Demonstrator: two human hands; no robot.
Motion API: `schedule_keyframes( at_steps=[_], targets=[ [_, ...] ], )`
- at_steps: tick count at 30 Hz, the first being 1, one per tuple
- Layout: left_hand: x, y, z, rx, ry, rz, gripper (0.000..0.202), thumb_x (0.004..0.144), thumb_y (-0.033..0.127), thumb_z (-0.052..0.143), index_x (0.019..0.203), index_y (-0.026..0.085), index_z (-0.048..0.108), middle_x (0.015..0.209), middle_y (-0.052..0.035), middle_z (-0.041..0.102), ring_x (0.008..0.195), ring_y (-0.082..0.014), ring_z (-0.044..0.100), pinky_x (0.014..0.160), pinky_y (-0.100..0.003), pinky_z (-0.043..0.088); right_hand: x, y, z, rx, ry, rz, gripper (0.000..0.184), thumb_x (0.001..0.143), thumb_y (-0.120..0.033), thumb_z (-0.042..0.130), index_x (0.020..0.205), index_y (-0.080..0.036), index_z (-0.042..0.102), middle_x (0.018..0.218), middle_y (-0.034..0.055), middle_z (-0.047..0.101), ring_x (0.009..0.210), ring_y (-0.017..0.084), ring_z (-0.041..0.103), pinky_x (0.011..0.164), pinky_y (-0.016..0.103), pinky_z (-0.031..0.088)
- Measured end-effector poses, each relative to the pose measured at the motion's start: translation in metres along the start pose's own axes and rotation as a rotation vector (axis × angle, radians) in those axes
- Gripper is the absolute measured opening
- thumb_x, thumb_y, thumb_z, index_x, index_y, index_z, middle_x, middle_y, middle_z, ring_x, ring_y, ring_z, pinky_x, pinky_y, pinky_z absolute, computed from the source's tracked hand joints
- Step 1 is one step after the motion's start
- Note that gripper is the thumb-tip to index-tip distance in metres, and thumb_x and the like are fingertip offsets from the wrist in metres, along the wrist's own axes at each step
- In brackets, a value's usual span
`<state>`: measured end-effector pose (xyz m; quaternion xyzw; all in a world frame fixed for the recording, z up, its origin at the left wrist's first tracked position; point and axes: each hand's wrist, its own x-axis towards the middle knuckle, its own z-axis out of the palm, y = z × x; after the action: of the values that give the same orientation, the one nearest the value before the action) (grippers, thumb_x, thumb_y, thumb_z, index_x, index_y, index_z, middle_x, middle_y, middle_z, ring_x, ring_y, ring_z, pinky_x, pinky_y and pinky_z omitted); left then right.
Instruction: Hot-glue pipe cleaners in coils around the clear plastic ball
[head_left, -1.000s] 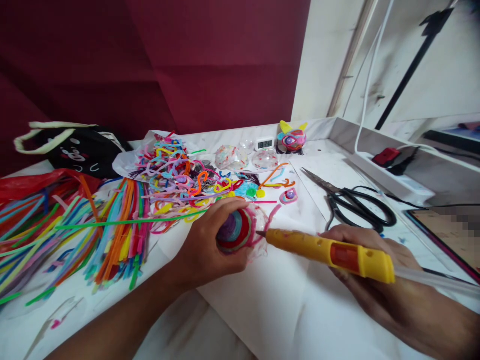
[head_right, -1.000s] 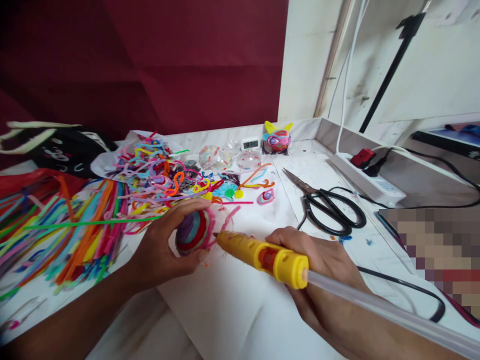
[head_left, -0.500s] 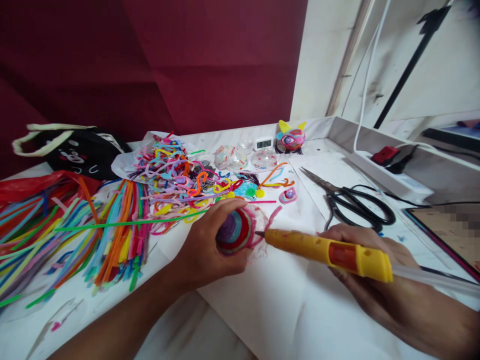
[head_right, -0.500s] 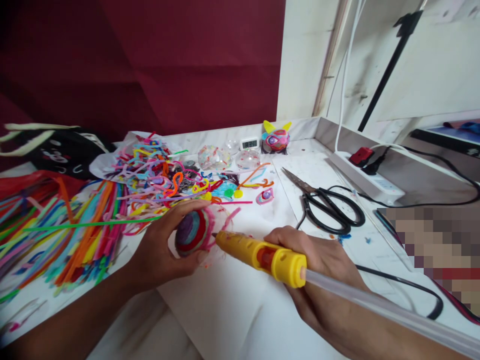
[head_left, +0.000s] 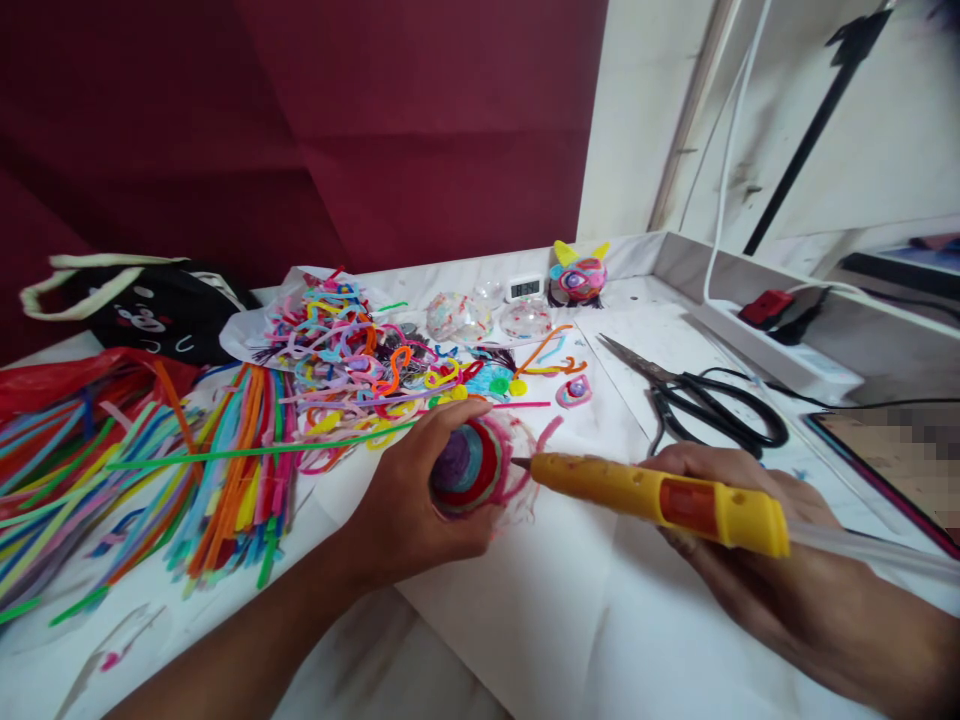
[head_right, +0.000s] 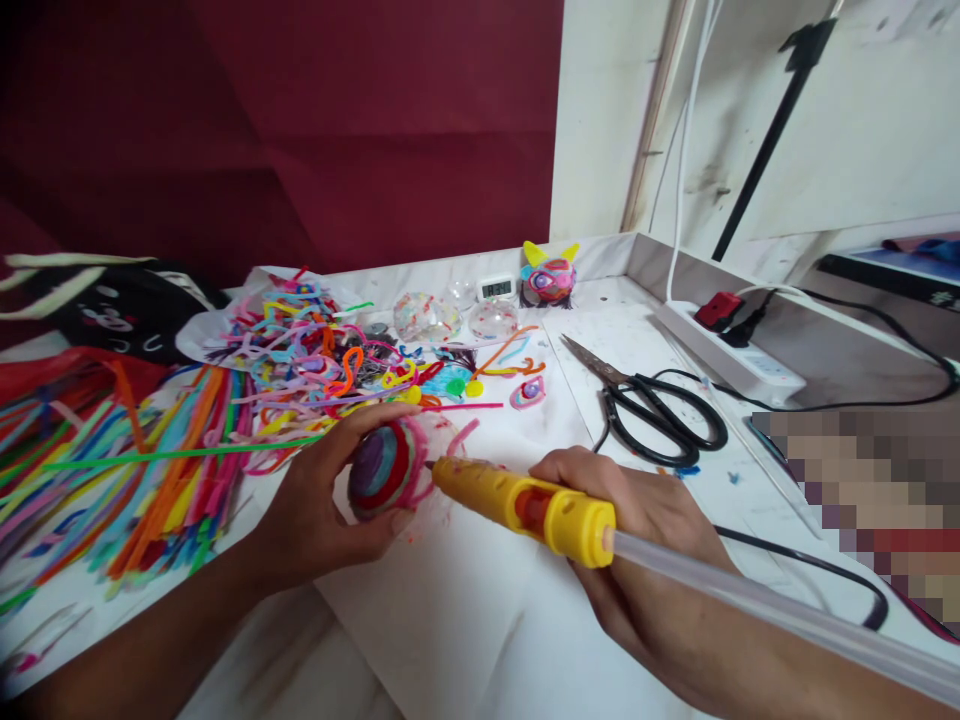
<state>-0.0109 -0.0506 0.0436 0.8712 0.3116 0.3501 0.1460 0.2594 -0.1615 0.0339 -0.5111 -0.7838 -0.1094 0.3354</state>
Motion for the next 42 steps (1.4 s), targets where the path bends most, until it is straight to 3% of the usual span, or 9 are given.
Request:
schedule_keyframes(
  at_steps=[8,21,34,42],
  targets=[
    [-0.002,0.000,-0.001,-0.022,-0.011,0.004,0.072,0.068,0.023,0.069,0.136,0.026,0.048,0.131,-0.0091,0.062,0.116,-0.0288,0.063,0.105,-0.043,0.049,0.000,0.003,0.001,0.034,0.030,0.012,0.023,0.094,-0.020,0.047,0.116,-0.021,0.050,0.097,0.0074,0.069,0.074,0.020,0.071,0.064,0.032,0.056],
    [0.000,0.000,-0.002,-0.030,-0.025,-0.036,0.076,0.066,0.021,0.072,0.137,0.027,0.046,0.132,-0.0093,0.061,0.118,-0.0291,0.062,0.101,-0.039,0.051,0.010,-0.001,-0.008,0.125,-0.052,-0.060,0.024,0.088,-0.014,0.044,0.109,-0.024,0.047,0.078,-0.0009,0.068,0.057,0.014,0.066,0.051,0.021,0.052],
    [-0.003,0.003,-0.004,-0.083,-0.078,-0.006,0.079,0.065,0.020,0.072,0.138,0.027,0.044,0.134,-0.0092,0.060,0.119,-0.0292,0.061,0.103,-0.041,0.050,0.001,0.003,0.000,-0.023,0.092,-0.003,0.023,0.092,-0.024,0.050,0.115,-0.022,0.052,0.094,0.0070,0.071,0.074,0.021,0.072,0.062,0.032,0.058],
    [-0.004,0.004,-0.004,-0.082,-0.072,0.027,0.080,0.064,0.022,0.072,0.138,0.028,0.044,0.134,-0.0090,0.060,0.118,-0.0294,0.062,0.102,-0.041,0.051,-0.001,0.004,0.003,-0.003,0.100,0.016,0.024,0.092,-0.023,0.053,0.115,-0.023,0.052,0.094,0.0053,0.069,0.074,0.020,0.070,0.061,0.031,0.056]
  ],
)
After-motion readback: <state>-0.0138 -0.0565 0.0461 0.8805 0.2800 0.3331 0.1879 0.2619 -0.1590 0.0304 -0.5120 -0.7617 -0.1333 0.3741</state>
